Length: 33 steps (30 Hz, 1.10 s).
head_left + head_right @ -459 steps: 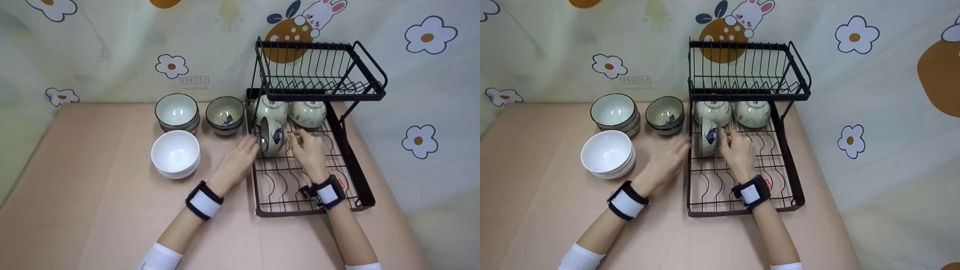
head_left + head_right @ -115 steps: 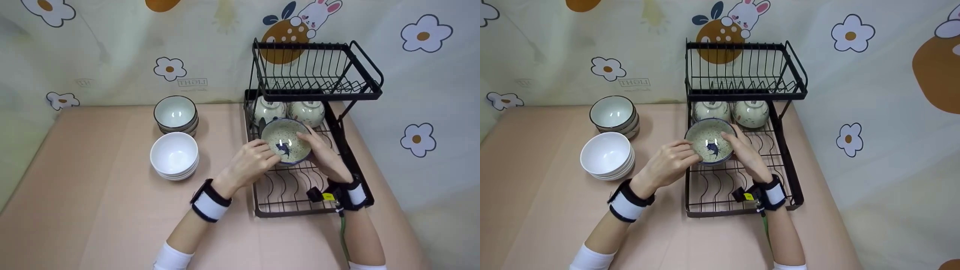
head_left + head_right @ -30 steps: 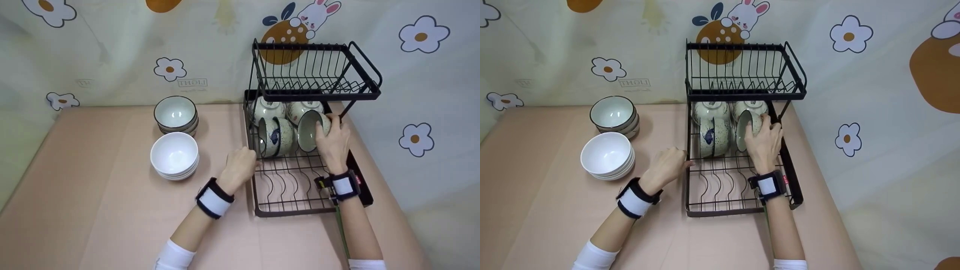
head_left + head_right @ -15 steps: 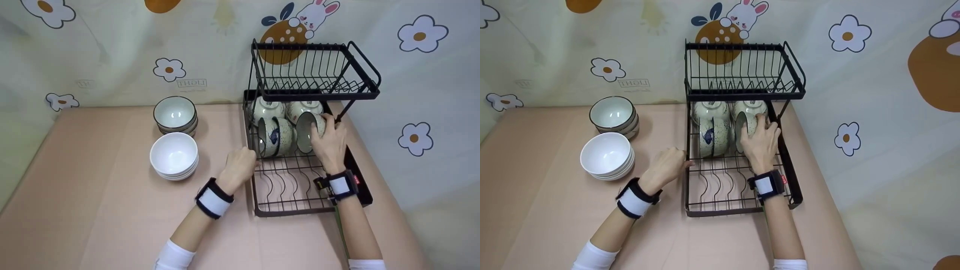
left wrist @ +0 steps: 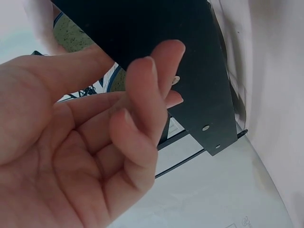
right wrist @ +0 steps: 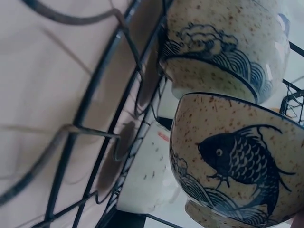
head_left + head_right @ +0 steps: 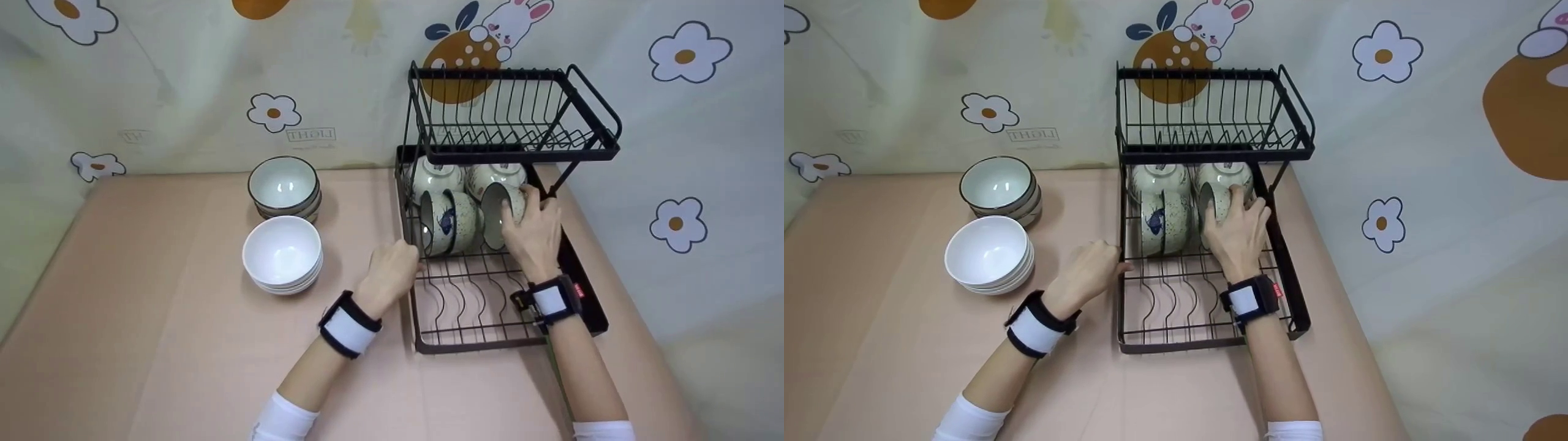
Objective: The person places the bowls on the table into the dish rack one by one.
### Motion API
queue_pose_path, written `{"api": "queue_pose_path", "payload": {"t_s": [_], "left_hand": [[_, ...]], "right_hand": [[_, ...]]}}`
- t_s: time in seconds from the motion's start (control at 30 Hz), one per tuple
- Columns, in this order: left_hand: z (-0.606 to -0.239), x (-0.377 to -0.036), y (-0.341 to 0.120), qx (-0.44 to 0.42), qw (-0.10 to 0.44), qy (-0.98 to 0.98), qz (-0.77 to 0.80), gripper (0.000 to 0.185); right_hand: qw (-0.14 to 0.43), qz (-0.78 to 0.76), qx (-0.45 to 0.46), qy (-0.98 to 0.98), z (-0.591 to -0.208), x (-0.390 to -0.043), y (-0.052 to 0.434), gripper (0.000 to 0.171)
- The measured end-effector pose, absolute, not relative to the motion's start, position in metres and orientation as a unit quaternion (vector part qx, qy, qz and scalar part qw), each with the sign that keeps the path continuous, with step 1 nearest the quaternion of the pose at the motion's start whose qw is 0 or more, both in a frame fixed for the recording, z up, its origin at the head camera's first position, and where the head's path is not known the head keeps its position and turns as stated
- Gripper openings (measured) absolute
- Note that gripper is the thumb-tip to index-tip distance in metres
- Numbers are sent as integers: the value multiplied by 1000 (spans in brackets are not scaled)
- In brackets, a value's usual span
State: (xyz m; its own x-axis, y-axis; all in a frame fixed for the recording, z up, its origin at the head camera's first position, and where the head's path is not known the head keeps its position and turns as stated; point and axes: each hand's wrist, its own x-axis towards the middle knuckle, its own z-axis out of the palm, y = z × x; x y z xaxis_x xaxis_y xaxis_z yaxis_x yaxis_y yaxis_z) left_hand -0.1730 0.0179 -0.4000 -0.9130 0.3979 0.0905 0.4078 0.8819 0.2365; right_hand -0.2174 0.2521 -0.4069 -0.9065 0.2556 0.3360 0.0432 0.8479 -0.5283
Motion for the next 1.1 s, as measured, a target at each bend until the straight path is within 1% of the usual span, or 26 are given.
{"api": "queue_pose_path", "payload": {"t_s": [0.13, 0.23, 0.47, 0.77, 1.1], "left_hand": [[-400, -172, 17, -213, 38, -969, -119, 22], [-400, -173, 17, -212, 39, -969, -120, 21], [-399, -174, 18, -206, 19, -970, -128, 21], [-399, -174, 19, -208, 11, -970, -128, 20], [-399, -173, 19, -207, 4, -969, -137, 19]], "right_hand": [[196, 253, -72, -945, -410, -220, 249, 57], [198, 247, -72, -946, -412, -222, 248, 59], [219, 239, -53, -945, -419, -225, 242, 59], [216, 227, -43, -949, -427, -226, 236, 61], [177, 274, -46, -944, -433, -226, 236, 72]]}}
